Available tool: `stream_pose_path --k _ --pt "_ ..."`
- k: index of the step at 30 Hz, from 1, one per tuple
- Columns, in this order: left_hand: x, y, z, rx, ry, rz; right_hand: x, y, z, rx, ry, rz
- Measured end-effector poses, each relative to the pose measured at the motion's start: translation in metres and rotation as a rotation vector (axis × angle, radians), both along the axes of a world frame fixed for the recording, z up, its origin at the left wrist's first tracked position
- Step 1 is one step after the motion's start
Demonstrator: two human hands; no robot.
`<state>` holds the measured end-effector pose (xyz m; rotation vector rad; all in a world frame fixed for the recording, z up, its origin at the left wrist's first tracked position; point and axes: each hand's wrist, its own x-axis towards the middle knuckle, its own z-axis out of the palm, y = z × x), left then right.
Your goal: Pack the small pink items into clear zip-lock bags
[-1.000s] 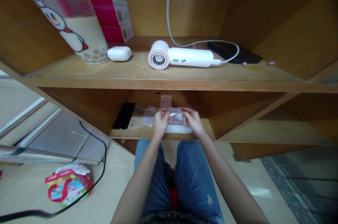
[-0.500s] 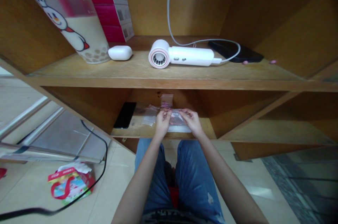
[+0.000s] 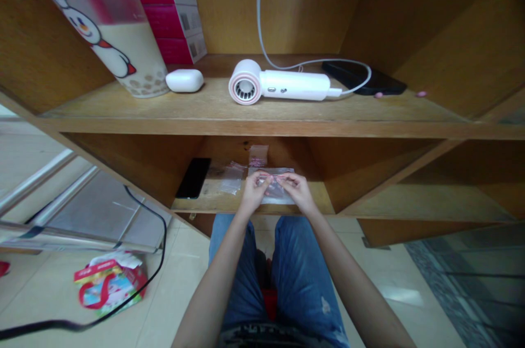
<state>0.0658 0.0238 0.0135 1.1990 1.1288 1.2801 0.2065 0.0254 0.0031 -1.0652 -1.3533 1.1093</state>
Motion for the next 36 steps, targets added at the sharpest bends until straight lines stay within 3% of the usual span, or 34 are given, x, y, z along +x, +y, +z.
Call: stream_pose_path --k 6,19,33,36 --pt "0.001 -0.004 0.002 0.021 0.061 0.007 -0.002 0.000 -0.001 -0.010 0.011 0.009" --pt "0.000 -0.008 0.003 -0.010 -0.011 -0.053 0.001 -0.001 -0.002 0.015 -0.065 0.030" --pt "-0.008 -0.007 -0.003 0.026 0.029 -0.029 0.007 -0.002 -0.006 -0.008 -0.053 0.000" --pt "-0.009 -0.007 -0.006 0.009 -0.004 -0.073 0.008 -0.001 -0.006 0.007 -0.047 -0.006"
